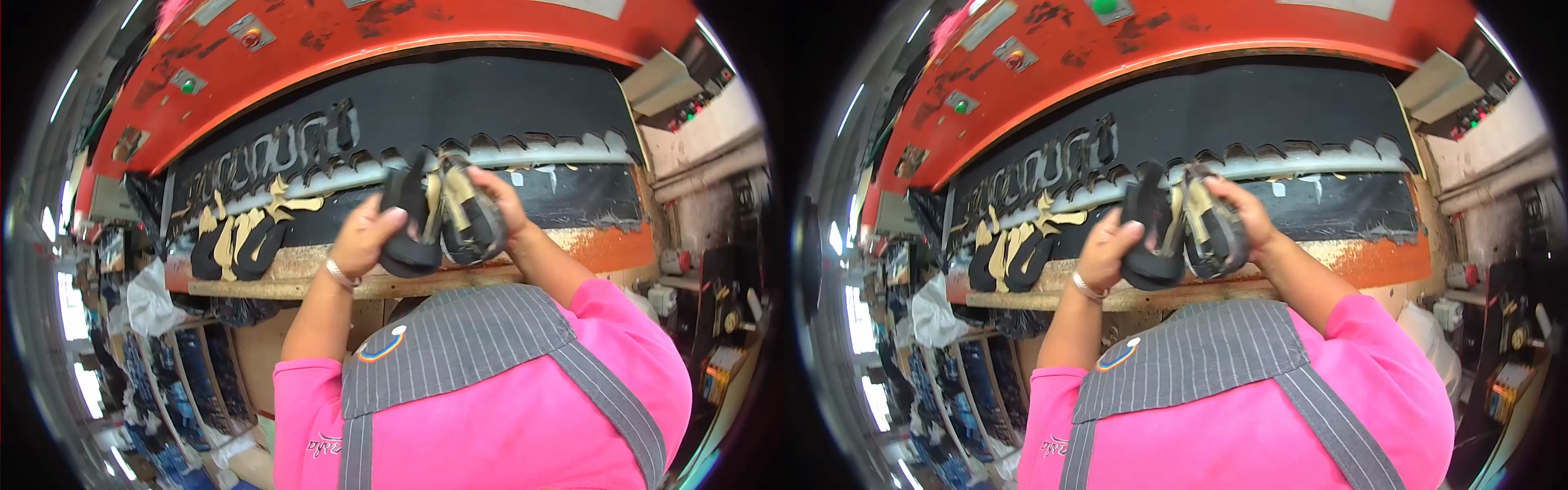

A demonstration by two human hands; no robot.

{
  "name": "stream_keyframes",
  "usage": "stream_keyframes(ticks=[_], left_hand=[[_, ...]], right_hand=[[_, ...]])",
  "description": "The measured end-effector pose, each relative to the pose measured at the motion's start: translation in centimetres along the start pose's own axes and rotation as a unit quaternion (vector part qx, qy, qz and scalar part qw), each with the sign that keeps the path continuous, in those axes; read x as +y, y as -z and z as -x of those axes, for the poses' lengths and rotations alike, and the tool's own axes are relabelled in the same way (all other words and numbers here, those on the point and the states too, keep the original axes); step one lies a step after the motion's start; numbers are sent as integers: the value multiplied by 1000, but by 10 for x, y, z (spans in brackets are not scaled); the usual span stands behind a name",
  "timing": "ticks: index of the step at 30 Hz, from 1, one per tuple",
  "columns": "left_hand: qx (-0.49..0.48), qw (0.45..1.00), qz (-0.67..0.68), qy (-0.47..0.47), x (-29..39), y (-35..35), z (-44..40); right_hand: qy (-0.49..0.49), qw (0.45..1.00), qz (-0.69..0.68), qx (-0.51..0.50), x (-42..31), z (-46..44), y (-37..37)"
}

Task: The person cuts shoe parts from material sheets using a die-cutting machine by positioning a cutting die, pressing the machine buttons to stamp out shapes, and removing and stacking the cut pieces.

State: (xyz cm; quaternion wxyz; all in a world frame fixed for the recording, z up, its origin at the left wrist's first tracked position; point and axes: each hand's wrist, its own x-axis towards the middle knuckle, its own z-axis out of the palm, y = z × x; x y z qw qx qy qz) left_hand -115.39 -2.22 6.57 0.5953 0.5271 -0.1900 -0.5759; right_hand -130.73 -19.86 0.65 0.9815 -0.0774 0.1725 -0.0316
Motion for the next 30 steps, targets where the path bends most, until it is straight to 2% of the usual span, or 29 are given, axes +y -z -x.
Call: stream_keyframes(ticks=[2,4,5,6,8,9,10,11,12,13,14,15,16,18,21,23,24,25,26,28,29,30], left_hand=[[100,993,46,-51,2,34,18],[211,971,42,-103,5,73,40],[237,968,39,-80,10,89,52],[203,979,-1,-26,10,125,68],[284,938,-190,59,3,176,87],[320,821,-465,85,1,200,94],[327,628,-699,101,1,216,94],[380,599,-703,51,3,222,87],[386,636,-667,-40,11,223,73],[373,680,-627,-70,27,205,54],[361,720,-584,-99,39,182,32],[327,727,-591,-126,40,172,9],[292,730,-598,-155,40,164,-13],[249,746,-589,-184,24,158,-61],[231,730,-628,-143,-2,134,-106],[196,737,-643,-64,-22,129,-121],[204,729,-647,-89,-41,132,-125],[203,720,-651,-126,-50,136,-122],[204,711,-654,-162,-58,140,-120],[218,728,-626,-176,-62,141,-120],[224,735,-613,-184,-62,141,-119],[222,737,-612,-184,-62,140,-118]], right_hand=[[2,996,-22,-84,-11,5,-7],[56,998,24,-27,-32,5,-5],[89,994,61,0,-43,4,-4],[122,987,99,29,-55,0,-5],[154,966,205,40,-76,-11,-12],[192,936,292,44,-80,-17,-28],[203,881,424,41,-84,-22,-49],[207,809,549,40,-86,-26,-70],[207,719,663,37,-83,-34,-82],[325,569,753,-56,-82,-54,-86],[424,391,803,-150,-84,-78,-89],[390,344,822,-231,-87,-97,-93],[319,237,887,-234,-84,-113,-100],[317,19,898,-303,-82,-158,-81],[241,28,877,-414,-80,-203,-40],[156,81,906,-385,-70,-196,-37],[113,104,917,-369,-64,-191,-36],[121,119,920,-354,-62,-191,-35],[156,182,923,-300,-62,-188,-34],[222,310,907,-178,-62,-176,-32],[201,328,919,-93,-63,-172,-33],[174,332,926,-54,-60,-170,-26]])
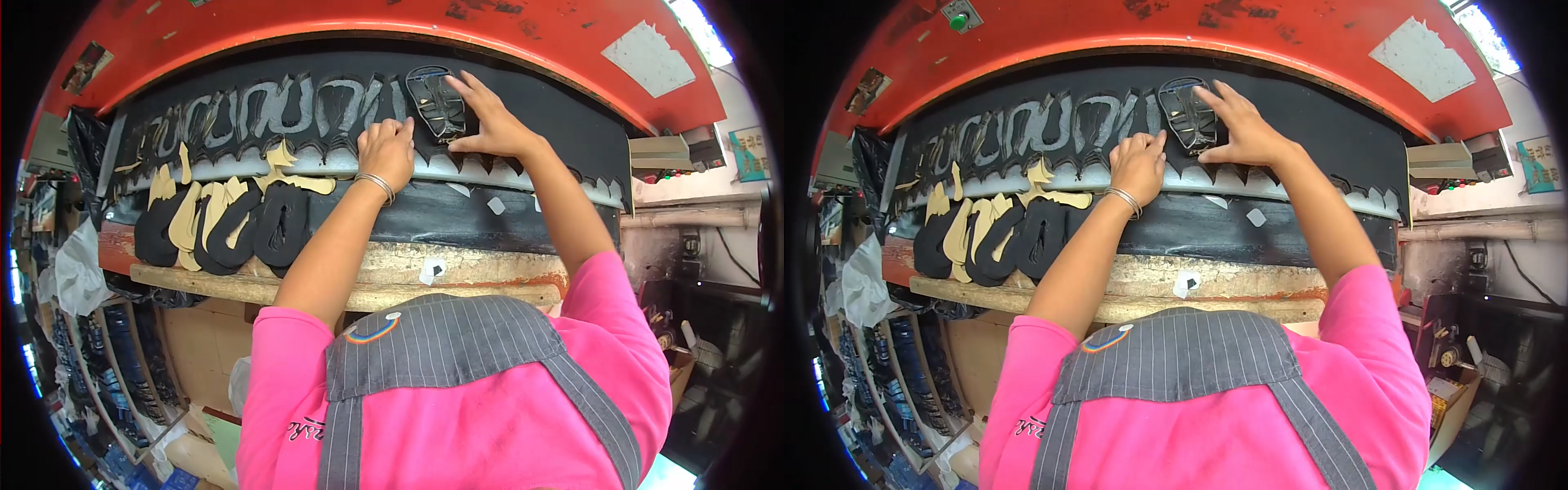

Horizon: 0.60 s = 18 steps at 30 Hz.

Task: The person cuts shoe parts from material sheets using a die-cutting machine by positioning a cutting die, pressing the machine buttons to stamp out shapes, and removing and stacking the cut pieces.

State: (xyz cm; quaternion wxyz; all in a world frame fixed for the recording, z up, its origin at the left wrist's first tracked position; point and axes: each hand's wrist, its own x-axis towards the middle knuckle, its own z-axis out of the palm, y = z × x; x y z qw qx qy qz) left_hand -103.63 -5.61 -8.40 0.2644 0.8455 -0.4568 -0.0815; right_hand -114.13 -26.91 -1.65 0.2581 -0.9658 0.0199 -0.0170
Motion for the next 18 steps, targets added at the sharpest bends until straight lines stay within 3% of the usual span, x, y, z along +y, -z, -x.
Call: stream_keyframes(ticks=[2,6,11,18], left_hand=[[5,1000,2,-1,1,1,-1],[-19,1000,-10,14,2,3,-4],[-31,999,11,20,2,7,-9],[-12,1000,2,11,0,4,-7]], right_hand=[[-85,996,12,-21,8,6,-22],[-137,988,-12,71,-17,5,-43],[-169,971,39,163,-34,9,-63],[-121,977,48,166,-26,14,-68]])
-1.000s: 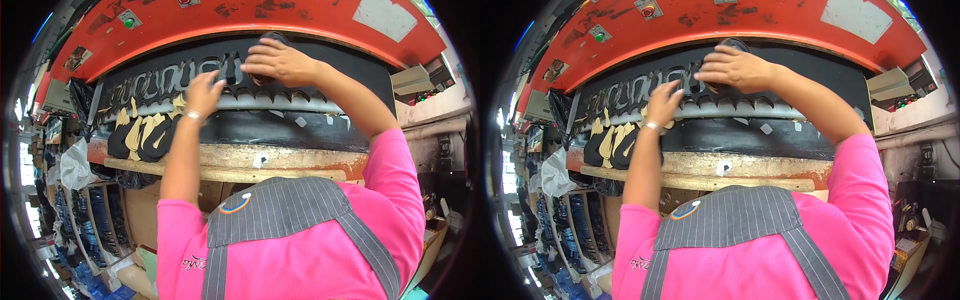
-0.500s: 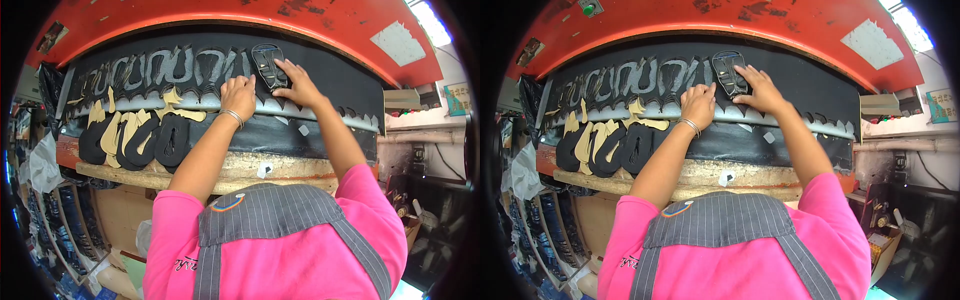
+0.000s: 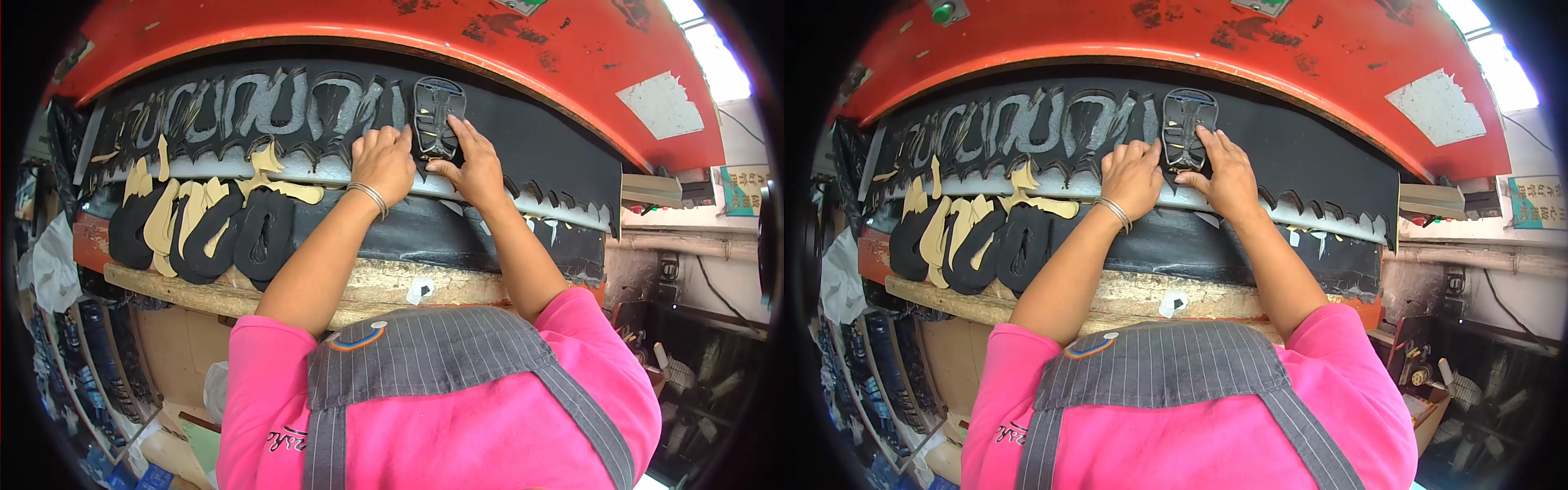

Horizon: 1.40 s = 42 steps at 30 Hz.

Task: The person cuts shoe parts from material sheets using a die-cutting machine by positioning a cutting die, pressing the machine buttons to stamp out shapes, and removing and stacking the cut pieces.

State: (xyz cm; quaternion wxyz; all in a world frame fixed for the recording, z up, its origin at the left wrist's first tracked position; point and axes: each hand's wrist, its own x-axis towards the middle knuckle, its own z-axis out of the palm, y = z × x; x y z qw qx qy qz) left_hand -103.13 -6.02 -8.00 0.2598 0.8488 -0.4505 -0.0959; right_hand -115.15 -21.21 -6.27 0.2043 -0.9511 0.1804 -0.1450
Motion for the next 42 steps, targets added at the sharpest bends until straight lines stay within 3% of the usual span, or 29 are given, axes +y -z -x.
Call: stream_keyframes(ticks=[5,8,9,11,12,13,15,18,20,22,23,26,28,29,30,31,32,33,35,38,40,42], left_hand=[[-36,999,-6,10,1,4,-2],[-33,997,63,36,-2,10,-2],[16,984,176,29,-15,11,-4],[127,981,146,-32,-29,58,-8],[179,975,135,-12,-40,83,-10],[232,948,209,58,-44,111,-10],[366,901,228,53,-65,173,-15],[609,791,-49,13,-91,258,-3],[675,734,-80,7,-111,291,4],[491,866,-64,69,-135,308,11],[474,877,-15,77,-138,309,22],[398,913,21,89,-124,312,62],[370,928,28,42,-115,275,87],[336,940,53,-39,-132,249,90],[289,956,39,46,-116,220,105],[235,971,34,-20,-110,190,118],[171,984,53,13,-85,164,137],[117,987,112,6,-51,146,154],[7,996,91,-1,-6,119,175],[-82,985,132,-69,30,82,201],[-139,981,103,-89,54,73,212],[-79,988,39,-126,67,60,225]], right_hand=[[-14,999,14,-27,-3,3,6],[-15,998,41,-48,-11,8,21],[-20,999,32,-23,-9,13,25],[-15,997,-62,53,-20,11,60],[-18,992,-91,83,-29,11,79],[-58,984,-140,98,-47,11,106],[-5,967,-177,182,-61,5,137],[70,927,-254,268,-96,1,176],[84,925,-203,310,-112,-4,183],[41,955,-132,261,-109,-18,174],[89,938,-150,299,-107,-17,165],[59,928,-206,304,-116,18,159],[62,932,-208,289,-104,38,136],[28,948,-218,229,-100,50,123],[-7,956,-250,151,-98,65,110],[-27,970,-234,63,-103,85,102],[34,983,-183,10,-98,105,86],[-22,975,-185,-126,-101,122,82],[56,971,-148,-179,-104,157,71],[58,957,-98,-268,-122,189,78],[79,975,-48,-200,-127,213,65],[95,988,11,-123,-135,229,54]])
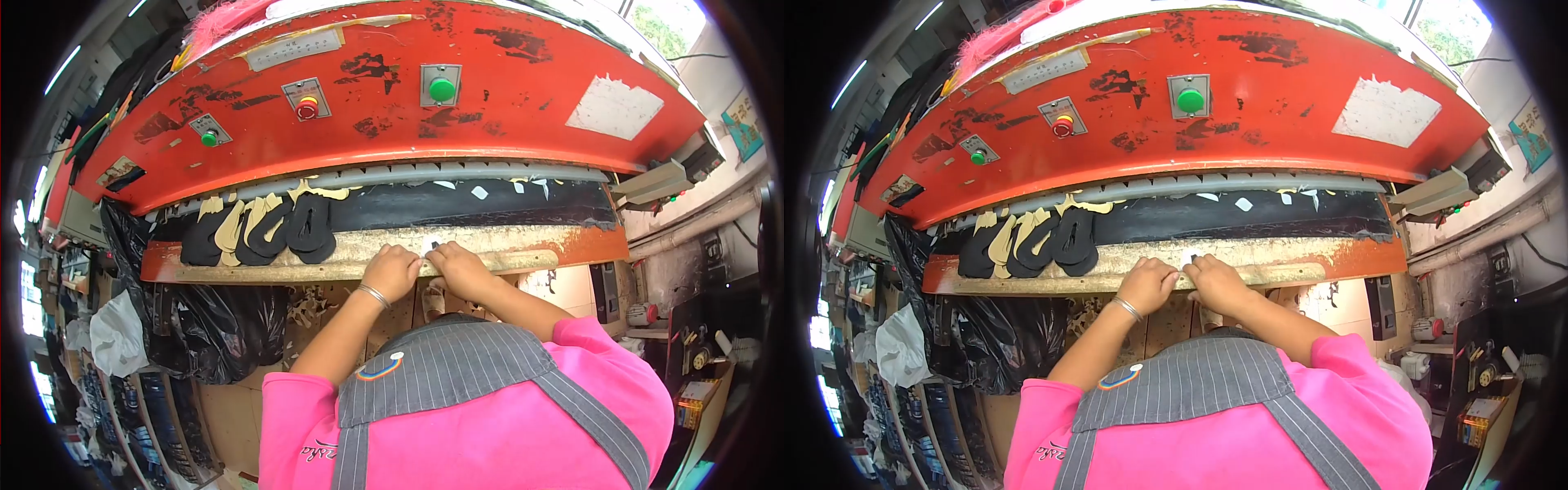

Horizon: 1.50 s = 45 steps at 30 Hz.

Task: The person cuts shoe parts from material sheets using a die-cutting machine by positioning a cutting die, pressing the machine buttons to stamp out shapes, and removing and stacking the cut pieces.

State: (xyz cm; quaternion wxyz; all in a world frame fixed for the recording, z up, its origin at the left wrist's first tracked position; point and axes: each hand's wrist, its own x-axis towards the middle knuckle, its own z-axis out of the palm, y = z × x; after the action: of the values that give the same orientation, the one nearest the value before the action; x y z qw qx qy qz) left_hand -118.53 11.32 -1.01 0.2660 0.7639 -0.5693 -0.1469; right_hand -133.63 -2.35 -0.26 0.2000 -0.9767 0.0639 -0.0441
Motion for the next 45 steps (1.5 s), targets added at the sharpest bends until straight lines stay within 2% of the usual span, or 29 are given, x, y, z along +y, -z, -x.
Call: stream_keyframes(ticks=[1,3,11,14,15,17,18,19,20,21,23,25,26,28,31,34,36,44,45], left_hand=[[33,999,-39,1,5,-9,3],[104,992,-76,-4,10,-24,10],[69,994,-72,42,10,-33,27],[-26,998,-38,40,21,-25,50],[-49,998,-24,15,9,-31,57],[-189,980,46,48,9,-11,56],[-256,961,82,63,7,-2,55],[-265,956,119,46,0,2,53],[-230,966,119,25,-7,3,47],[-145,985,89,2,-12,8,36],[9,998,42,-37,-21,22,5],[110,993,-13,-49,-37,32,-36],[142,988,-50,-42,-47,31,-53],[143,982,-122,-8,-68,18,-77],[4,972,-206,117,-68,10,-84],[-13,973,-163,160,-71,-2,-82],[17,971,-172,163,-69,-7,-78],[13,975,-143,172,-67,-4,-69],[15,976,-133,174,-66,-2,-70]], right_hand=[[-4,999,2,36,-4,3,-4],[-23,999,-6,29,-4,3,-6],[-36,998,-22,40,-12,19,-23],[-11,998,-50,20,-21,44,-31],[-4,998,-65,-22,-23,51,-29],[14,990,-91,-106,-28,56,-14],[-23,979,-139,-146,-31,51,2],[-61,963,-186,-185,-33,41,21],[-97,942,-230,-222,-31,31,31],[-89,957,-257,-100,-21,24,22],[-60,982,-164,79,-3,-10,23],[-167,980,-73,77,7,-53,32],[-223,974,-39,31,7,-76,37],[-286,958,28,-5,8,-112,30],[-302,952,60,2,7,-133,14],[-293,954,35,57,14,-129,0],[-281,953,20,110,16,-119,-4],[-285,943,17,173,4,-104,-8],[-266,942,12,204,6,-103,-7]])
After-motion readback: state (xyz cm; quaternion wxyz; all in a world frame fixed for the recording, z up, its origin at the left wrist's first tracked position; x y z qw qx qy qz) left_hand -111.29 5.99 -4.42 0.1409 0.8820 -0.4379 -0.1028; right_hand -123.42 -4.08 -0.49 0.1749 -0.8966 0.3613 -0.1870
